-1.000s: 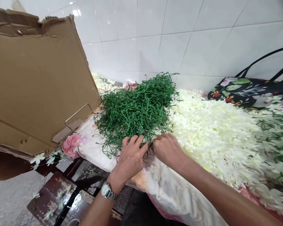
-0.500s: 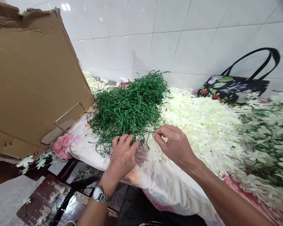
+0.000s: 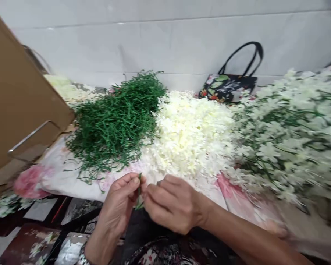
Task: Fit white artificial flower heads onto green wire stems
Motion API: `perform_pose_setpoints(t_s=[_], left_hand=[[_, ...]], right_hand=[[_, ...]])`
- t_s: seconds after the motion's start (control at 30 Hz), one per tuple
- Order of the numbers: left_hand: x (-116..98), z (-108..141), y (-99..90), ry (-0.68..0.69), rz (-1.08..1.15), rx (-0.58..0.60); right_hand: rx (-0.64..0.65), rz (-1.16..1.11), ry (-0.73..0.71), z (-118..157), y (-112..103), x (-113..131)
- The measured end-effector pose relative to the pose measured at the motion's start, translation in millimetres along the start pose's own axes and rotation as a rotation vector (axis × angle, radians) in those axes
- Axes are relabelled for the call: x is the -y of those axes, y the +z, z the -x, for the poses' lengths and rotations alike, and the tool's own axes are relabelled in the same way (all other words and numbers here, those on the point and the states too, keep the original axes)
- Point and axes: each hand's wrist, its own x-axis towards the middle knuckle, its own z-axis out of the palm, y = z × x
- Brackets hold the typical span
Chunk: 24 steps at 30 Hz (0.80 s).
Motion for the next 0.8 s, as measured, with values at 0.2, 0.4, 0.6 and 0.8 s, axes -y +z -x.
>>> perform_pose_setpoints(t_s=[0.2,0.4,0.6,0.8], left_hand=[[13.9,9.3,9.9,-0.088,-0.110,-0.014],[29.1,10.8,20.0,0.107,-0.179,-0.070],[40.7,8.0,23.3,0.197,-0.296,0.013],[52.9,8.8,23.7,0.304,-0.447,0.088]], right_hand=[[0.059,-0.060,0.029,25.2,-8.8,23.0],[0.027,-0.045,0.371,59.9,-51.5,23.7],[0.286,0.159,0.756,98.5,-78.1,4.5],[0.486,0.093,0.817,98.2,-79.2,7.5]])
